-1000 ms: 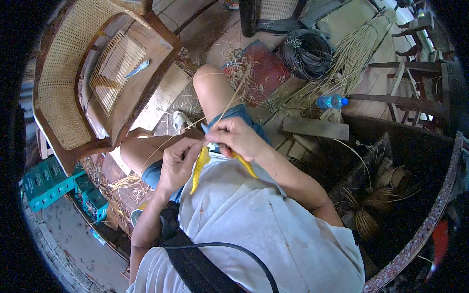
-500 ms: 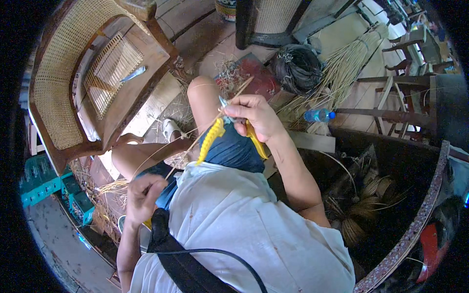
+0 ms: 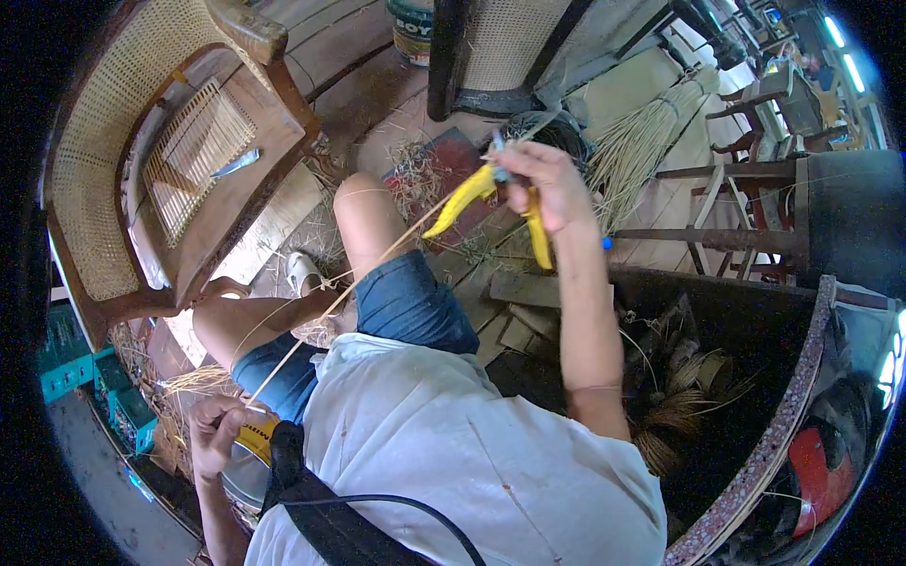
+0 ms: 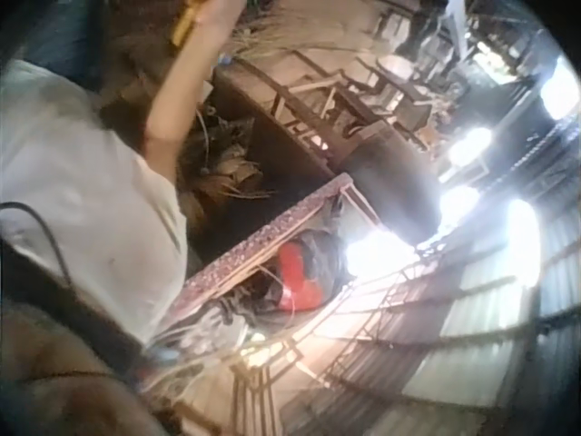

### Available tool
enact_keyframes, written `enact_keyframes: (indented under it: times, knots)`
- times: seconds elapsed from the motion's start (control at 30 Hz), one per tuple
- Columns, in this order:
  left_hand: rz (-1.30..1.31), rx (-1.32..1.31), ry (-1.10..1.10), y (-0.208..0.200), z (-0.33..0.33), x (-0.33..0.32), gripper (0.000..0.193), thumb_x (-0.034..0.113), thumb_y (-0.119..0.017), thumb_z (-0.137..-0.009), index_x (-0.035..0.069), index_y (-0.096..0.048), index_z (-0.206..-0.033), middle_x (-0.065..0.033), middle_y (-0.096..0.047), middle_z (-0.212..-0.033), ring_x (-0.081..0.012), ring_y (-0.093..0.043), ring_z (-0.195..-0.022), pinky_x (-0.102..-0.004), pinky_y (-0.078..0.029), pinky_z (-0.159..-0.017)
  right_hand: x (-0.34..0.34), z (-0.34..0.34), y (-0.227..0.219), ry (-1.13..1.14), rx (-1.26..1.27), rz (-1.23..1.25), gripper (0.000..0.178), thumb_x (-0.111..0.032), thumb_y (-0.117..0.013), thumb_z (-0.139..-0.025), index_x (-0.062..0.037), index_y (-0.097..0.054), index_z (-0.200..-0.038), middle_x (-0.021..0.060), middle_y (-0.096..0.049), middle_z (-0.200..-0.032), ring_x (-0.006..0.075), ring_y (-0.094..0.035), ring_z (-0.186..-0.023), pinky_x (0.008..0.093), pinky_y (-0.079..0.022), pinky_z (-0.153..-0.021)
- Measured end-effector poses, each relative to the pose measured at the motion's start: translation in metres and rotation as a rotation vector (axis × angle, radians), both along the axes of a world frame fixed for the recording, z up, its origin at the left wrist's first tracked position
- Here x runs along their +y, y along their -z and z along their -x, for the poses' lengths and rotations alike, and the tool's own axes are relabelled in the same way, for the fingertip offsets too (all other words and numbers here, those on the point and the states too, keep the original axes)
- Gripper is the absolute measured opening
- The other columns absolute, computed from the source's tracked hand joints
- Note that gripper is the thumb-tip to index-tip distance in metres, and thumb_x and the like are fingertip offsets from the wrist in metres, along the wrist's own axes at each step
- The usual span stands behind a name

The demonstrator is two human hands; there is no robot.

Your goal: The person sits on the floor and weaves thin natural fibers into the seat of a wooden chair. They use a hammer to tap the fibers into place and a pair of yellow pliers to pull the fibers through the existing weave. The person works on the chair seat continuously, adjusting the tension and position of the fibers.

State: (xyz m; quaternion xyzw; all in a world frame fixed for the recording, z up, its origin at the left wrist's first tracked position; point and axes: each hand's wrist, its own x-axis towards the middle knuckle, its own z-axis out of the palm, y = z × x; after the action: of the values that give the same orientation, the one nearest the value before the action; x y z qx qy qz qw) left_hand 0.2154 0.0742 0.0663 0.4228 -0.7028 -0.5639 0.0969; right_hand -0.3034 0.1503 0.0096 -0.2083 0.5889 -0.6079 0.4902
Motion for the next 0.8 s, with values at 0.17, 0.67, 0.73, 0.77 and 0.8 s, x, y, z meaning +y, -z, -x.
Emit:
enact_keyframes:
  times: [0.17,0.67,0.73,0.77,0.8]
  knots:
    - [0.291,0.082,0.199,0.029,0.061,-0.025,0.017,0.011,-0.060,-0.088,-0.004,-0.066,-0.095,-0.0117,-0.066,-0.079,-0.0216,-0.063,-0.073,-0.0311,-0.049,-0.067,0.038,0.107,0.036,0.344,-0.042,0.024,0.032,-0.029,-0.064,-0.091,-0.0023,-0.067,-0.109,-0.0017,-0.057,-0.067,0.0041,-0.043,-0.047,0.0206,-0.033,-0.044]
    - [0.118,0.012,0.353,0.078,0.099,-0.055,0.025,0.027,-0.061,-0.089,0.002,-0.069,-0.093,-0.0149,-0.066,-0.074,-0.0256,-0.063,-0.067,-0.0398,-0.049,-0.064,0.034,-0.016,0.073,0.072,0.043,-0.281,0.045,-0.046,-0.057,-0.094,-0.0099,-0.059,-0.120,-0.0008,-0.056,-0.098,0.0013,-0.045,-0.057,0.0149,-0.031,-0.041]
    - [-0.037,-0.121,0.366,0.052,0.015,-0.090,0.029,0.027,-0.062,-0.090,-0.001,-0.067,-0.092,-0.0112,-0.059,-0.066,-0.0172,-0.054,-0.063,-0.0354,-0.046,-0.063,0.034,0.032,0.070,0.085,0.039,-0.234,0.044,-0.045,-0.059,-0.094,-0.0103,-0.059,-0.120,-0.0015,-0.057,-0.101,-0.0001,-0.043,-0.056,0.0152,-0.030,-0.041]
    - [0.195,-0.048,0.313,0.033,-0.020,-0.105,0.031,0.027,-0.064,-0.089,-0.004,-0.066,-0.089,-0.0103,-0.058,-0.065,-0.0160,-0.052,-0.062,-0.0345,-0.046,-0.062,0.037,0.041,0.065,0.119,0.029,-0.209,0.043,-0.044,-0.059,-0.094,-0.0107,-0.059,-0.120,-0.0020,-0.058,-0.100,-0.0007,-0.043,-0.055,0.0154,-0.030,-0.041]
    - [0.152,-0.301,0.224,0.007,-0.056,-0.114,0.030,0.025,-0.064,-0.087,-0.005,-0.066,-0.087,-0.0095,-0.059,-0.066,-0.0144,-0.053,-0.063,-0.0328,-0.046,-0.062,0.040,0.048,0.062,0.154,0.019,-0.185,0.041,-0.043,-0.059,-0.094,-0.0110,-0.059,-0.120,-0.0026,-0.058,-0.099,-0.0013,-0.042,-0.053,0.0157,-0.029,-0.040]
